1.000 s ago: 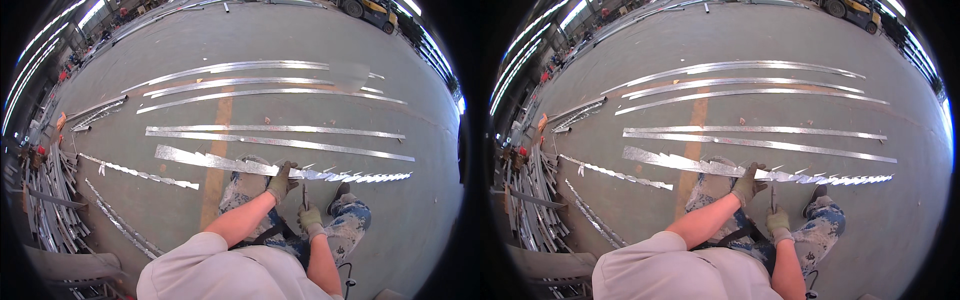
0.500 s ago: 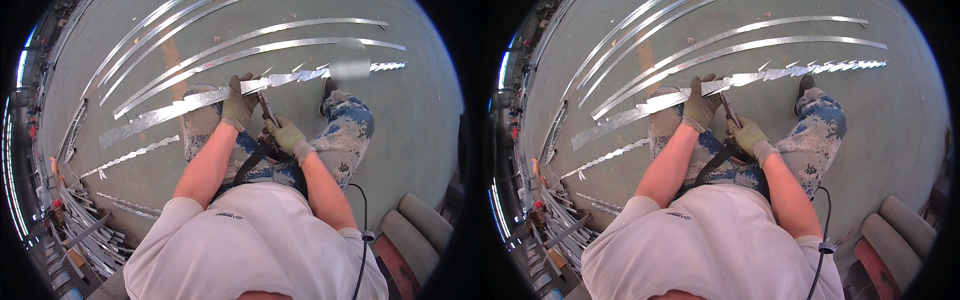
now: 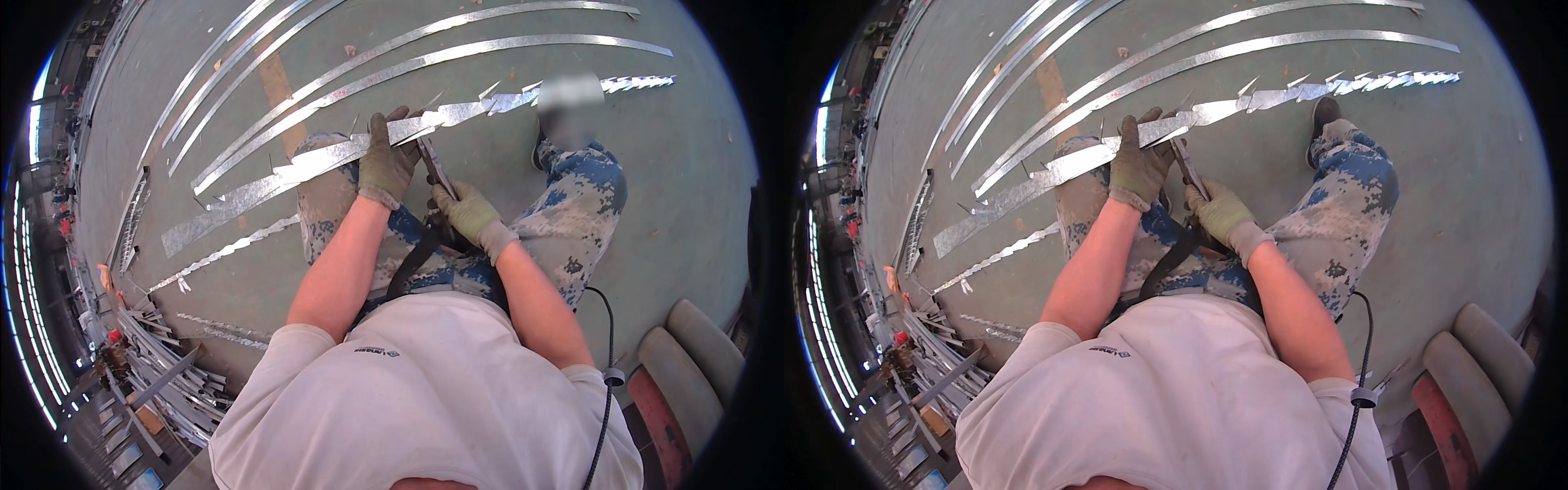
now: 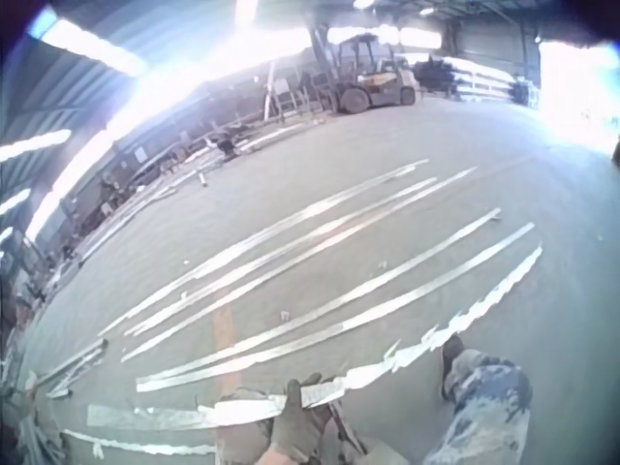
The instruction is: The person sits on the floor and uses tin snips to cut a long metal strip into smaller, uniform segments. They hold the strip with one hand and cut with the other, placing the cut pieces on the floor.
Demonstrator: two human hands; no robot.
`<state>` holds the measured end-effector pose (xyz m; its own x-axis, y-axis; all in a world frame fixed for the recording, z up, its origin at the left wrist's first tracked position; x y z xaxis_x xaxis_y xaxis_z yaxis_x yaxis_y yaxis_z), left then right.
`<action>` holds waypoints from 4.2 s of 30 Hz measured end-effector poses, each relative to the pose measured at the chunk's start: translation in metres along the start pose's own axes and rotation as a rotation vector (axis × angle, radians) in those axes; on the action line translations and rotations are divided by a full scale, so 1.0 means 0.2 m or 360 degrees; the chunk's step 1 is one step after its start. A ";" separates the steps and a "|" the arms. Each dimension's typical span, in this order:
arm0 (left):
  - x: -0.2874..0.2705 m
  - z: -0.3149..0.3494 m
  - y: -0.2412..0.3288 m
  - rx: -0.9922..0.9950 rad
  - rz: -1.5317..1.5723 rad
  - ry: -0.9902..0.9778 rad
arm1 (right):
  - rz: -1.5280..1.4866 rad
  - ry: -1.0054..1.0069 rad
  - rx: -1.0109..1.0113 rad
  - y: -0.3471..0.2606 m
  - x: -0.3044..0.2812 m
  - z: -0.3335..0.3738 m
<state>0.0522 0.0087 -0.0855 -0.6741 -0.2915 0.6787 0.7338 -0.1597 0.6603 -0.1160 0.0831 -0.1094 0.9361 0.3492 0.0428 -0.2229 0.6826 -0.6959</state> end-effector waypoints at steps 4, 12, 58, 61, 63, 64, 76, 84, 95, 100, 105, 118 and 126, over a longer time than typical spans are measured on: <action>-0.01 0.00 0.00 -0.0022 0.0049 0.0000 | -0.0055 -0.0085 0.0029 -0.01 -0.01 -0.02; -0.01 -0.01 0.00 -0.0053 0.0056 0.0034 | -0.0041 -0.0027 0.0021 -0.04 -0.01 -0.01; -0.01 -0.01 0.02 -0.0110 0.0169 -0.0023 | -0.1265 -0.1042 0.0391 -0.11 -0.06 0.05; 0.00 -0.01 0.03 -0.0116 0.0181 -0.0035 | -0.1361 -0.1116 0.0429 -0.12 -0.08 0.06; 0.00 -0.01 0.04 -0.0115 0.0206 -0.0032 | -0.1396 -0.1235 0.0383 -0.12 -0.10 0.06; 0.00 0.00 0.03 -0.0119 0.0214 -0.0025 | -0.1423 -0.1290 0.0358 -0.12 -0.11 0.07; 0.02 0.00 0.03 -0.0071 0.0129 -0.0038 | -0.1484 -0.1216 0.0363 -0.13 -0.05 0.08; -0.02 -0.03 0.02 -0.0126 0.0181 -0.0062 | -0.1139 -0.0915 0.0386 -0.13 -0.08 0.05; -0.02 0.02 0.06 -0.0037 0.0151 -0.0135 | -0.1285 -0.1043 0.0234 -0.18 -0.10 0.09; 0.04 0.12 0.19 0.0058 0.0264 -0.0050 | -0.1272 -0.0916 0.0229 -0.20 -0.17 0.11; 0.07 0.09 0.31 -0.0020 0.0248 0.0050 | -0.1339 -0.0762 0.0159 -0.23 -0.29 0.12; -0.04 -0.07 0.17 0.0040 -0.0096 -0.0060 | -0.1326 -0.0678 0.0169 -0.14 -0.31 -0.04; -0.06 -0.08 0.09 -0.0085 0.0164 -0.0016 | -0.1043 -0.0342 0.0417 -0.13 -0.22 0.14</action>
<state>0.0752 -0.0048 -0.0874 -0.5954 -0.2993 0.7456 0.8026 -0.1795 0.5688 -0.1583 0.0687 -0.0737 0.8315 -0.0834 0.5493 0.2810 0.9160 -0.2863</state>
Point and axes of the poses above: each hand's wrist, its own z-axis away from the middle knuckle, its own x-axis out of the palm, y = z × x, the point moved 1 cm from there along -z, towards the middle knuckle, and after that the axes turned 11 degrees about x, right-handed, at the moved point
